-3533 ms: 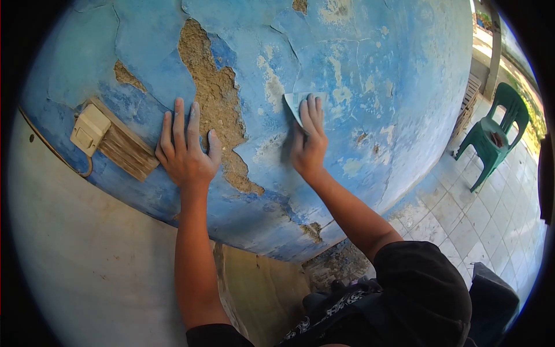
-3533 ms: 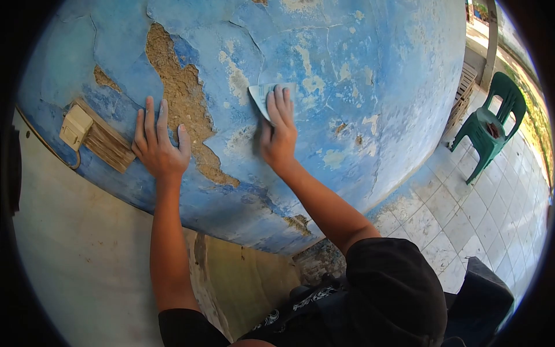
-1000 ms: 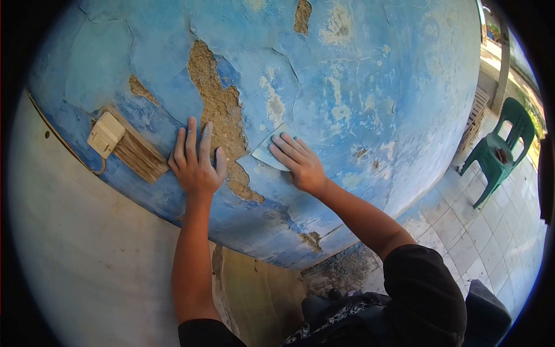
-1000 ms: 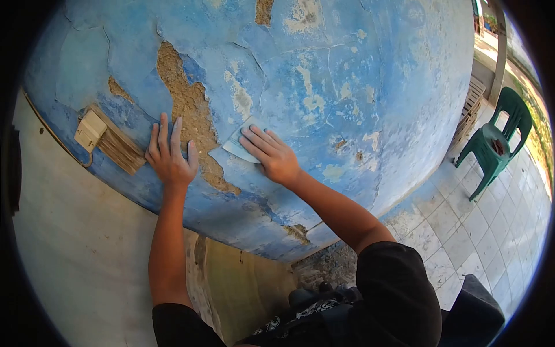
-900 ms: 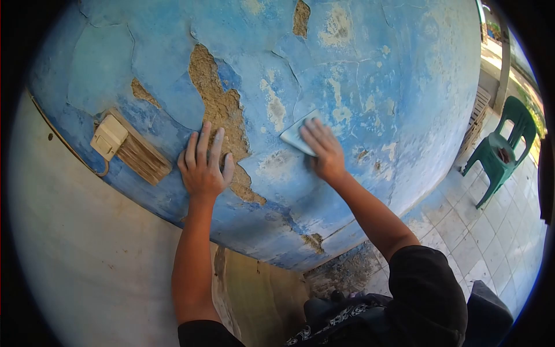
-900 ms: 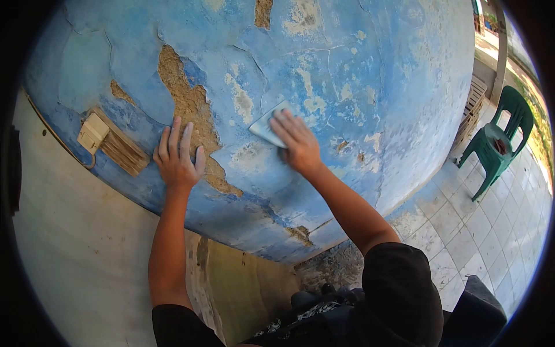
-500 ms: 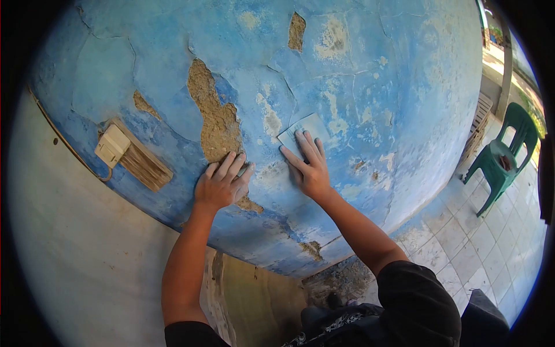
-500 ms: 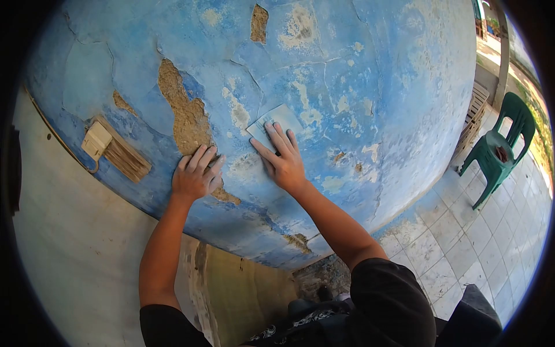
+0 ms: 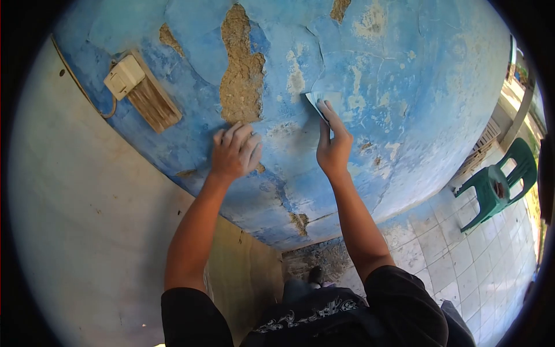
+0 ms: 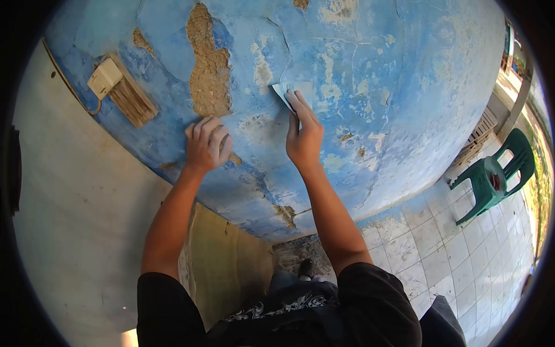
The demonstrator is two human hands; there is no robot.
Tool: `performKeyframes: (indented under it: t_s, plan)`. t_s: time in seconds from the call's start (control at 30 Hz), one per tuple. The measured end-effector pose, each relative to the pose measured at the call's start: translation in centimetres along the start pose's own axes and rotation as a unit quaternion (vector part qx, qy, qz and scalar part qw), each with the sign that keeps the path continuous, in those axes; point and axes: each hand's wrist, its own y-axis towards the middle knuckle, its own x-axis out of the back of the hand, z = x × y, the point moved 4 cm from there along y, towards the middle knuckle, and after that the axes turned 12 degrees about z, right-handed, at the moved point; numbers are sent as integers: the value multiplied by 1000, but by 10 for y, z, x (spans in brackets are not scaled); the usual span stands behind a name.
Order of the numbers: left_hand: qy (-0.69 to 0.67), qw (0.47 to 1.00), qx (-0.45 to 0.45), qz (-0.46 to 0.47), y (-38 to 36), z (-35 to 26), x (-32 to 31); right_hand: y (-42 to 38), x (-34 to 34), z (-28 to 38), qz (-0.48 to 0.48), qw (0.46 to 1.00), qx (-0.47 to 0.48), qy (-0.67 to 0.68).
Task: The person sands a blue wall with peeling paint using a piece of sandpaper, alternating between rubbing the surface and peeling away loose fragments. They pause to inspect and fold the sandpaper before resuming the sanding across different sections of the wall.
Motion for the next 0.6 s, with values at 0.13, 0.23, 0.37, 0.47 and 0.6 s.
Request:
performKeyframes:
  t_s: [0.13, 0.23, 0.37, 0.47, 0.6]
  plan:
    - [-246, 949, 199, 12, -15, -62, 14, -44, 7, 19, 146, 966, -174, 127]
    - [-447, 826, 345, 4, -35, -93, 20, -71, 10, 39, 147, 886, -286, 333]
    - [-711, 534, 456, -32, -62, -129, 3, -101, 4, 47, 177, 827, -351, 403]
    - [-732, 502, 460, -10, -90, -149, -8, -124, -6, 53, 191, 799, -386, 420]
    - [-744, 463, 481, 9, -122, -150, -3, -147, -15, 66, 182, 776, -463, 387]
